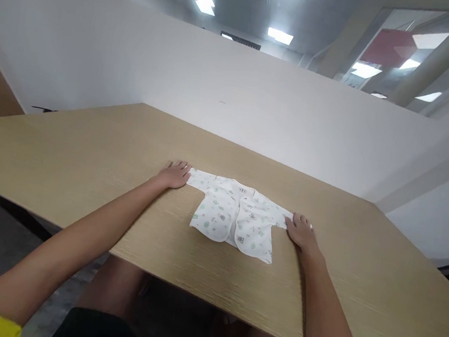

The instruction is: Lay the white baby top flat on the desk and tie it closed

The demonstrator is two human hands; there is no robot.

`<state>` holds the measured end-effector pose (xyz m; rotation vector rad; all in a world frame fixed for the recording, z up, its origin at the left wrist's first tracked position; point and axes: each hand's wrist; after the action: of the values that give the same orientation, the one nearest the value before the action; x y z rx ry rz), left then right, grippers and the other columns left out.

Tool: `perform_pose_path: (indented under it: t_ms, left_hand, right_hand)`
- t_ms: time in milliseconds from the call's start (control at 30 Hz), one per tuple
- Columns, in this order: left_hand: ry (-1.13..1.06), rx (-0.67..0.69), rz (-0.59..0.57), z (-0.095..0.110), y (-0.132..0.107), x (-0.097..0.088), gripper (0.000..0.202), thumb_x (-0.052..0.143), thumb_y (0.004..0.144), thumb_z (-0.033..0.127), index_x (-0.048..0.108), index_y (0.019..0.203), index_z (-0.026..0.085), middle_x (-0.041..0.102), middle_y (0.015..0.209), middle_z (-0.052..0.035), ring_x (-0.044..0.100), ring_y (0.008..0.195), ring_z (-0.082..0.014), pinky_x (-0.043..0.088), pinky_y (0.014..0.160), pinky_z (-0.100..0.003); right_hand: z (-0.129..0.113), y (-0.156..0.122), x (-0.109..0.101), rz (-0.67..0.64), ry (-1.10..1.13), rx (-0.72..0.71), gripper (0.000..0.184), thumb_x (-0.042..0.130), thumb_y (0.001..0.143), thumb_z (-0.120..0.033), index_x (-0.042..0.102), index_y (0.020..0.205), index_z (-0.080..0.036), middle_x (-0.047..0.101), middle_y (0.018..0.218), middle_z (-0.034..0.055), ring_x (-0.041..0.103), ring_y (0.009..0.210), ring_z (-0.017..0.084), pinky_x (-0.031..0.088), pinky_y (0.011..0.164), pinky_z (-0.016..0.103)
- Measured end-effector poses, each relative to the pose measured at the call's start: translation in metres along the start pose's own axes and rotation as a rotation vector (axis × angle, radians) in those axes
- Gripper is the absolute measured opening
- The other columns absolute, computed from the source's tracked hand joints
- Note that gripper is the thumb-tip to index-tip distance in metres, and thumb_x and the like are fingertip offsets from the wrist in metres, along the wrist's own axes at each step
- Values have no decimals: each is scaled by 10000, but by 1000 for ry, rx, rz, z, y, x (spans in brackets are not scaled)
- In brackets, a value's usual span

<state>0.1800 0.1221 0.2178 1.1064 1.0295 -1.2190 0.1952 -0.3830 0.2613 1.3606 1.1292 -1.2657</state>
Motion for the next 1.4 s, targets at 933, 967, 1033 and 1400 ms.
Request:
perform_pose_path:
  t_ms: [933, 967, 1033, 1400]
  left_hand:
    - [-219, 477, 217, 118, -58, 11, 571, 224, 1095, 509, 690, 1353, 304, 542, 1526, -15, 461, 1415, -255, 335, 1172, -495]
    - [-221, 481, 229, 118, -58, 10, 569, 231, 1095, 507, 709, 1319, 296, 560, 1507, -14, 473, 1400, -257, 333, 1172, -493]
    - [-228, 499, 253, 119, -59, 8, 575, 244, 1096, 499, 758, 1193, 258, 639, 1402, -21, 517, 1344, -255, 312, 1189, -489]
    - [-211, 235, 221, 59, -16, 11, 621, 210, 1070, 508, 542, 1509, 222, 445, 1615, -34, 380, 1500, -226, 292, 1254, -465]
  right_hand:
    - [-126, -135, -52, -830, 409, -798, 343, 643, 929, -455, 764, 951, -134, 638, 731, 26, 517, 642, 86, 366, 592, 218]
    - [-126, -135, -53, -862, 414, -794, 354, 662, 914, -447, 784, 1025, -134, 659, 758, 37, 565, 673, 101, 397, 611, 217]
    - [-121, -132, -55, -947, 426, -797, 418, 701, 880, -432, 783, 1161, -133, 684, 811, 53, 589, 682, 111, 416, 608, 216]
    - [-47, -39, -11, 33, 193, -293, 604, 377, 1036, -496, 537, 1441, -76, 447, 1537, 206, 337, 1496, 321, 218, 1275, 518]
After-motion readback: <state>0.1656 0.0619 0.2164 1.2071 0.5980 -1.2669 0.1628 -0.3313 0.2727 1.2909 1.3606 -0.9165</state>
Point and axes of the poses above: each hand's wrist, its own y-axis towards the middle knuckle, its own x-axis out of the palm, z = x × y
